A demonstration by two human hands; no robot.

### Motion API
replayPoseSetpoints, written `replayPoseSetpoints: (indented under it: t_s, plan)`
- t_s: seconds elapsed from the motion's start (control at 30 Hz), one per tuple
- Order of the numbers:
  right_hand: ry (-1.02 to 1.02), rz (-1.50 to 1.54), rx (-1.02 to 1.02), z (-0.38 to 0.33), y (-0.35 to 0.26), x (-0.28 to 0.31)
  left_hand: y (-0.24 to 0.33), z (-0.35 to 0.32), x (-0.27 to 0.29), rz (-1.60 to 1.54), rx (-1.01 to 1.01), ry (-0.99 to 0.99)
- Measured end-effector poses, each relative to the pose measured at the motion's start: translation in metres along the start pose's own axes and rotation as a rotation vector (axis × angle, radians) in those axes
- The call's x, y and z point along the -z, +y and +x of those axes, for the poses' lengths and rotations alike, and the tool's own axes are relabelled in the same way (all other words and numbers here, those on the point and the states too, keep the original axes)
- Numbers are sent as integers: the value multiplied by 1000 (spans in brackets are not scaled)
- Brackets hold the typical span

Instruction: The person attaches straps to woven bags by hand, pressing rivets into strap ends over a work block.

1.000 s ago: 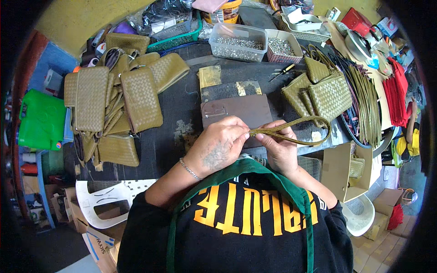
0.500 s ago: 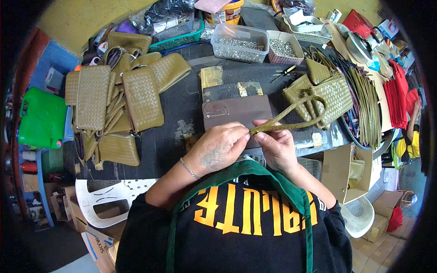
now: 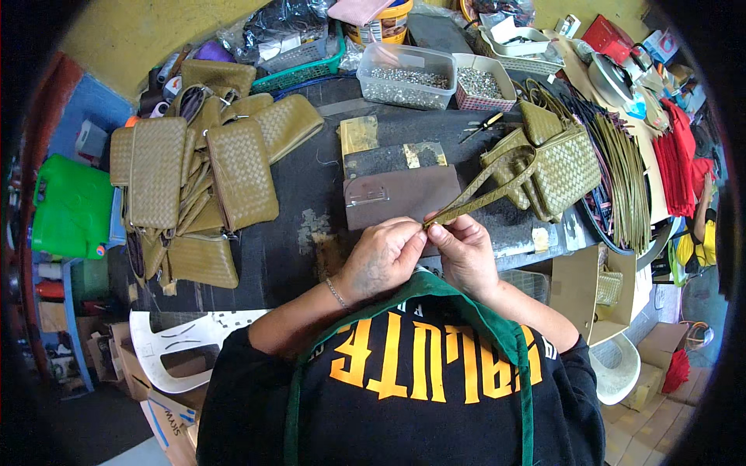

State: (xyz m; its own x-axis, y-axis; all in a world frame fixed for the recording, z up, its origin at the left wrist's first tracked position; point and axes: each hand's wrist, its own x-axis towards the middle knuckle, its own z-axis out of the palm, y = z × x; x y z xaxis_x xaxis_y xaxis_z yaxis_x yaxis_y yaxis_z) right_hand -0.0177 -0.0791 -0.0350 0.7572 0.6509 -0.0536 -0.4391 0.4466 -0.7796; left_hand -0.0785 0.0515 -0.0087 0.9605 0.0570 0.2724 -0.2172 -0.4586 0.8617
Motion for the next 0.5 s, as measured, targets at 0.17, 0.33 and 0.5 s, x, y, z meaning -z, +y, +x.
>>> replayPoseSetpoints:
  t_s: [0.17,0.33,0.5]
  plan:
    - [36,-107,-73,-7,-7,6,2,2,3,25,-72,-71]
    - [-141,-322,27,-8,-17,9,9,8,7,29,-17,-266]
    - [-256,-638,432,-18,-45,-8,-6,16,4,-921,269,-419]
